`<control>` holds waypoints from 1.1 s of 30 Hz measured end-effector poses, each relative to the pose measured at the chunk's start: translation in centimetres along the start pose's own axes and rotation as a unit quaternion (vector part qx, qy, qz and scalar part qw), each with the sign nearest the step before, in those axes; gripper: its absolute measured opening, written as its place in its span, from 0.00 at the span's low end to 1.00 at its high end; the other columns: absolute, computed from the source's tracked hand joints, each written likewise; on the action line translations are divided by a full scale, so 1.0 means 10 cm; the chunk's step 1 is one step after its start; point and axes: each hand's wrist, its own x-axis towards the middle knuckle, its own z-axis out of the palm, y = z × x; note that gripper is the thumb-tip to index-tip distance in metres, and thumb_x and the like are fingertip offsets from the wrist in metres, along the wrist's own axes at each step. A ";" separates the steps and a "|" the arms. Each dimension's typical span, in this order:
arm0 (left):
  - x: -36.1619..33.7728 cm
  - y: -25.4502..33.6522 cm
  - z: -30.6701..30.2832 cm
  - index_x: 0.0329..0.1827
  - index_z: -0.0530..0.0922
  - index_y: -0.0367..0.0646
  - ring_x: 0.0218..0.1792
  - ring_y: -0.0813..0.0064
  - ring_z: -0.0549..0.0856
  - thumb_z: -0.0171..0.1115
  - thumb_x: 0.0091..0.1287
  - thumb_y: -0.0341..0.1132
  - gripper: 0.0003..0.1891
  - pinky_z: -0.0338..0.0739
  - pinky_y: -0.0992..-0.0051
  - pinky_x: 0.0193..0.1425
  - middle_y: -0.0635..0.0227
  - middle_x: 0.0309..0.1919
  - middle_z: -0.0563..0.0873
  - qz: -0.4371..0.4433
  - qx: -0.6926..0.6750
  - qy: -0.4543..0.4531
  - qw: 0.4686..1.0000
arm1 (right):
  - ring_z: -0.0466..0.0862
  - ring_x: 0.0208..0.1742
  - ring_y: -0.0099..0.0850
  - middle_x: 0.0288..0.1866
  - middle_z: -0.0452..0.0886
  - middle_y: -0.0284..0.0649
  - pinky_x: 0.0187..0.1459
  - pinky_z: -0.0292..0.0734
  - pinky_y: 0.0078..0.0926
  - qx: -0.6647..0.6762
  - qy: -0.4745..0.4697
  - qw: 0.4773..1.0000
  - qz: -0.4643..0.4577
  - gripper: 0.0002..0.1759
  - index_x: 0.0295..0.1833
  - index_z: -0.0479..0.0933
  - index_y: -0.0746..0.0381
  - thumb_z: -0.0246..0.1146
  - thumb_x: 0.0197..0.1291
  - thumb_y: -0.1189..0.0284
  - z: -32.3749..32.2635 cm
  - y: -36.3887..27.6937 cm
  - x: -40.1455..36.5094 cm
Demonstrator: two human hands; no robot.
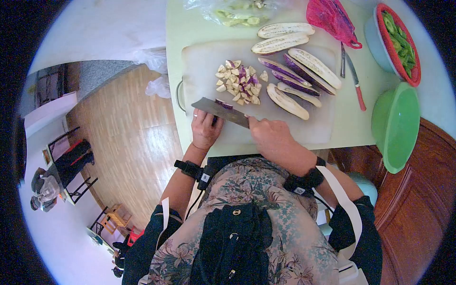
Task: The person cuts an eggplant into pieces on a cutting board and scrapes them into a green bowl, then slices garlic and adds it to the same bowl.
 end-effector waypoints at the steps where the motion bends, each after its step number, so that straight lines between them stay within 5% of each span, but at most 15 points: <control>1: -0.01 -0.01 0.01 0.41 0.79 0.35 0.41 0.56 0.77 0.67 0.50 0.24 0.14 0.74 0.63 0.49 0.58 0.37 0.78 0.000 -0.001 0.000 1.000 | 0.83 0.25 0.46 0.24 0.81 0.48 0.27 0.78 0.41 0.001 0.004 1.000 -0.004 0.16 0.51 0.75 0.66 0.55 0.57 0.76 0.05 -0.02 0.06; 14: 0.00 0.00 0.01 0.43 0.79 0.36 0.43 0.59 0.79 0.68 0.51 0.23 0.15 0.75 0.65 0.48 0.59 0.40 0.79 -0.007 -0.033 0.026 0.999 | 0.84 0.26 0.48 0.24 0.82 0.52 0.29 0.79 0.46 0.057 0.059 0.996 0.033 0.14 0.46 0.78 0.65 0.53 0.58 0.72 0.11 -0.01 0.24; 33: -0.01 0.01 -0.01 0.38 0.80 0.34 0.38 0.58 0.78 0.68 0.48 0.22 0.13 0.76 0.65 0.43 0.59 0.33 0.78 -0.013 -0.010 0.013 1.000 | 0.82 0.24 0.45 0.23 0.80 0.48 0.27 0.77 0.41 -0.017 0.000 1.000 0.011 0.12 0.48 0.76 0.65 0.55 0.61 0.72 -0.04 0.02 -0.12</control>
